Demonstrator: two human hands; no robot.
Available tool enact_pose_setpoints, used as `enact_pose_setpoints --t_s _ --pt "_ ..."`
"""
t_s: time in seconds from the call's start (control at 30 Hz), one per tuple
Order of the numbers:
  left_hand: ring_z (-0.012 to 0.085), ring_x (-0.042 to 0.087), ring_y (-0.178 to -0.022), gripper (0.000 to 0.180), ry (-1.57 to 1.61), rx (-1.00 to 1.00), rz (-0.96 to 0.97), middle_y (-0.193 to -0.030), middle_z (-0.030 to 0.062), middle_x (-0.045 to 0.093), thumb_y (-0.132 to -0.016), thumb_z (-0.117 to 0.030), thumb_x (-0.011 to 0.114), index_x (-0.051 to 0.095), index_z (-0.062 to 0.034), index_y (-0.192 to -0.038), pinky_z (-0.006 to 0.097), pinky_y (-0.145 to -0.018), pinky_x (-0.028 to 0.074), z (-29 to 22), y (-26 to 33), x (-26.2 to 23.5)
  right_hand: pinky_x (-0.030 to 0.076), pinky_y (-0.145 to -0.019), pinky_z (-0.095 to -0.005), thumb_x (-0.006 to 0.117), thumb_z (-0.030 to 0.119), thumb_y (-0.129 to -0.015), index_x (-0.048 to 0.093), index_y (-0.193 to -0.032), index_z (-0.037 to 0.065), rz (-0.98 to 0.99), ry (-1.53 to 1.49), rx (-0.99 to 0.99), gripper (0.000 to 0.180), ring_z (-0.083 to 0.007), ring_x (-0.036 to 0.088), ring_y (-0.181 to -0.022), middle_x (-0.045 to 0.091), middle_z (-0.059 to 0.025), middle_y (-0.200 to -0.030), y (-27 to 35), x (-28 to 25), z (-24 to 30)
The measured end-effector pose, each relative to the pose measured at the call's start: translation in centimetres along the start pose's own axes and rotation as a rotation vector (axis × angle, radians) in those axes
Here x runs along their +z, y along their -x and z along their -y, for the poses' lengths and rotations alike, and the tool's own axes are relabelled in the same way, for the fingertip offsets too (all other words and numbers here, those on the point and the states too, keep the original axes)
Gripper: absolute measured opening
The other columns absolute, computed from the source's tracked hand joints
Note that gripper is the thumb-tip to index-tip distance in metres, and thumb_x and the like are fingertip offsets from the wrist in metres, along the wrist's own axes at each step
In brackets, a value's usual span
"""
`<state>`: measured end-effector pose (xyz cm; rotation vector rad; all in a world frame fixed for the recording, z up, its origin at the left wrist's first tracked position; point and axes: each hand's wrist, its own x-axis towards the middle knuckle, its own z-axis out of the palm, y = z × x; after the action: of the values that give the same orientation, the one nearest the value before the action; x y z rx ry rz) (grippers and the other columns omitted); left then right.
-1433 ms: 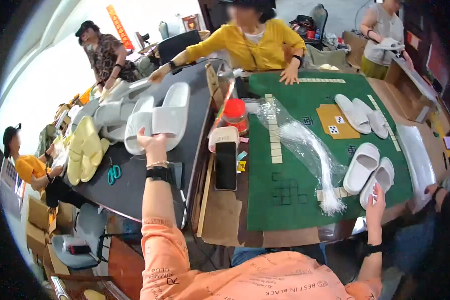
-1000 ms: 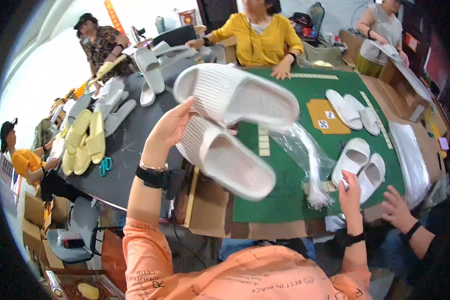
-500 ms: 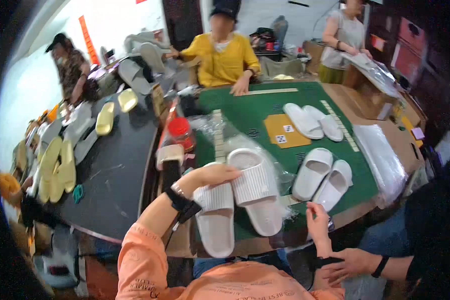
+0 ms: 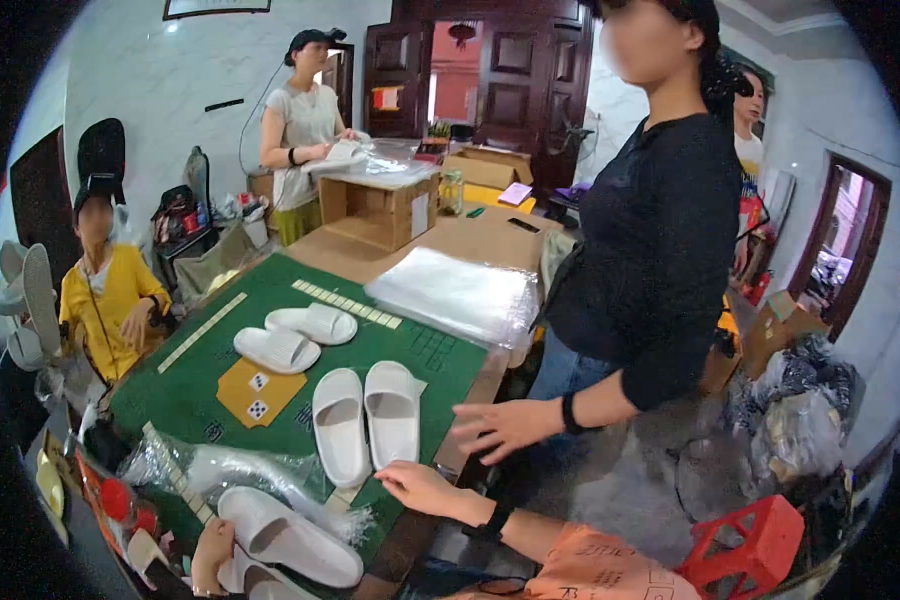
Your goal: The recorder is packaging white and yellow slippers into plastic bags.
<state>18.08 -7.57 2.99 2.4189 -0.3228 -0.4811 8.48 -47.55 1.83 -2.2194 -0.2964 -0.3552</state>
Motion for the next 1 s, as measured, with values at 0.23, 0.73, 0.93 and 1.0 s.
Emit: enact_pose_setpoints --t_s 0.23,0.73,0.93,1.0 --pt "0.0295 0.047 -0.092 0.037 -0.047 0.142 -0.457 -0.103 0.0191 0.048 -0.074 -0.004 0.053 0.046 0.0024 -0.110 0.036 -0.082 0.038 -7.1 7.3 1.7 0.045 -0.068 -0.0339 0.052 0.009 -0.081 0.057 -0.094 0.001 -0.079 0.053 0.015 0.016 -0.0296 0.057 -0.079 0.058 -0.0146 -0.088 0.2 -0.1 -1.1" --pt "0.0380 0.043 -0.096 0.028 -0.276 0.105 -0.589 -0.102 0.0230 0.048 -0.079 -0.010 0.053 0.051 0.0031 -0.103 0.046 -0.081 0.035 -5.3 12.0 11.5 0.041 -0.051 -0.0360 0.054 0.017 -0.081 0.057 -0.074 0.004 -0.367 -0.004 0.069 0.015 -0.0294 0.055 -0.059 0.055 -0.0133 -0.063 0.2 3.8 -1.6" --pt "0.0385 0.045 -0.097 0.025 -0.330 0.099 -0.679 -0.102 0.0248 0.049 -0.085 -0.015 0.049 0.052 0.0042 -0.101 0.047 -0.079 0.038 -8.0 11.7 12.2 0.042 -0.049 -0.0332 0.057 0.015 -0.079 0.059 -0.075 0.003 -0.374 0.029 0.068 0.013 -0.0265 0.055 -0.054 0.056 -0.0128 -0.062 0.6 3.8 -2.6" --pt "0.0367 0.049 -0.090 0.022 -0.450 0.119 -0.718 -0.099 0.0236 0.051 -0.087 -0.014 0.046 0.053 0.0035 -0.098 0.046 -0.076 0.040 -7.2 11.4 12.7 0.041 -0.048 -0.0335 0.056 0.017 -0.080 0.059 -0.075 0.003 -0.320 0.025 0.100 0.015 -0.0284 0.055 -0.055 0.054 -0.0152 -0.061 0.5 3.7 -2.7"
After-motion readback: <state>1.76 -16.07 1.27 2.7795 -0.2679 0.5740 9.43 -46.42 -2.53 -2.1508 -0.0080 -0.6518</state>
